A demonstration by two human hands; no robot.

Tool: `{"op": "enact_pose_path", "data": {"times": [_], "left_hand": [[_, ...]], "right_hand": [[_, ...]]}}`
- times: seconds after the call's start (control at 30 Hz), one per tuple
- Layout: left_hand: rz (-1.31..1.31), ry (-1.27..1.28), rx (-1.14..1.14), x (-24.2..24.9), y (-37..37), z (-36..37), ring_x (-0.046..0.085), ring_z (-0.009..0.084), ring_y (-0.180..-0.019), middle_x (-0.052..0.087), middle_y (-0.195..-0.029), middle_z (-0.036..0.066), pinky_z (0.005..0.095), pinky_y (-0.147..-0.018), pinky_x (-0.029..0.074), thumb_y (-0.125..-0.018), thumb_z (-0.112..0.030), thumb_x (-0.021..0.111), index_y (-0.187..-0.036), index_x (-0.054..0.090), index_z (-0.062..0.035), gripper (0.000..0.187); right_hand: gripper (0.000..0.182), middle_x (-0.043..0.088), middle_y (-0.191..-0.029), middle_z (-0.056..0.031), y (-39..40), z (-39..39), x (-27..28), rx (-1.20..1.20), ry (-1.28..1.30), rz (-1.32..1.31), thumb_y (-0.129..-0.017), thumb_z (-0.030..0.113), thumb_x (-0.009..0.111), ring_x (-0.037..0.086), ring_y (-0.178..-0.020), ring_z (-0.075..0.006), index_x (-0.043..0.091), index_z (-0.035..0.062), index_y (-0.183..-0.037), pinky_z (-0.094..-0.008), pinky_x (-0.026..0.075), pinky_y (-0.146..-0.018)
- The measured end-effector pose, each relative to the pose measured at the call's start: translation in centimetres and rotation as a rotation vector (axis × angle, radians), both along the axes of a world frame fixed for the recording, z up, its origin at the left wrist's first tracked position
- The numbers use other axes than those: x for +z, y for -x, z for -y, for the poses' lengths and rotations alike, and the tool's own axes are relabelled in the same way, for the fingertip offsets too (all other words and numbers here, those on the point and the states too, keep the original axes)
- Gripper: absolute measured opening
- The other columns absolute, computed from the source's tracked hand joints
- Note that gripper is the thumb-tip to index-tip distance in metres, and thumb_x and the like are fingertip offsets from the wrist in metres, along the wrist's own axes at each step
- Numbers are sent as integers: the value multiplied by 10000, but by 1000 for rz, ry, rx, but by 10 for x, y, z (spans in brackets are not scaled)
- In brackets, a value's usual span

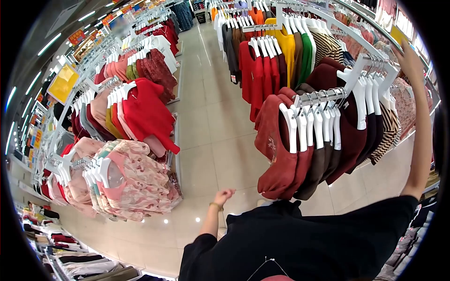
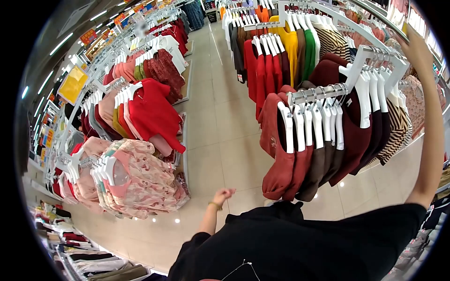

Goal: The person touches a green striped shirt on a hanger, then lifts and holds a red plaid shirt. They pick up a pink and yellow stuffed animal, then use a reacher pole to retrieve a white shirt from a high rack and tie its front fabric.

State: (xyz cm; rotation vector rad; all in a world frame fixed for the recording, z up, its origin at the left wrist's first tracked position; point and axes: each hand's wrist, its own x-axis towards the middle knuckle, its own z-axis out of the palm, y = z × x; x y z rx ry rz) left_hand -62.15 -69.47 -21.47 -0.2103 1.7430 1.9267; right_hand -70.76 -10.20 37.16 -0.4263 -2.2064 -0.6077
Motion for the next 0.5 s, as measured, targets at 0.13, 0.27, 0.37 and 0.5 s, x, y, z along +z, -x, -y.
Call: {"op": "enact_pose_path", "data": {"times": [0.13,0.27,0.37,0.5], "left_hand": [[-437,-138,-202,136,81,-48,525,201,-1072,576,-1120,141,307,-883,425,-846,-14,540,-685,422,-81,211],[-897,-342,-332,287,124,-111,513,182,-1060,567,-1114,108,305,-892,410,-881,-46,500,-806,520,-48,78],[-1094,-519,-352,362,144,-177,412,194,-1186,391,-1309,128,333,-969,360,-876,-20,496,-1264,336,-26,420],[-862,-751,-208,426,132,-257,426,213,-1151,363,-1291,193,343,-948,372,-868,-171,565,-1312,174,-15,611]], "right_hand": [[459,568,-1092,-203,-78,-24,-37,-110,215,105,-875,367,508,540,-1031,-340,474,30,-1186,-369,428,-842],[441,597,-995,-203,-170,9,-131,110,341,-90,-869,369,522,573,-891,-357,491,35,-1155,-401,432,-738],[412,572,-968,-179,-227,52,-206,-88,591,138,-899,309,502,554,-887,-276,492,-41,-1116,-340,435,-750],[498,627,-688,-135,-250,175,-282,-131,652,52,-789,511,588,583,-573,-305,614,28,-910,-389,473,-560]]}}
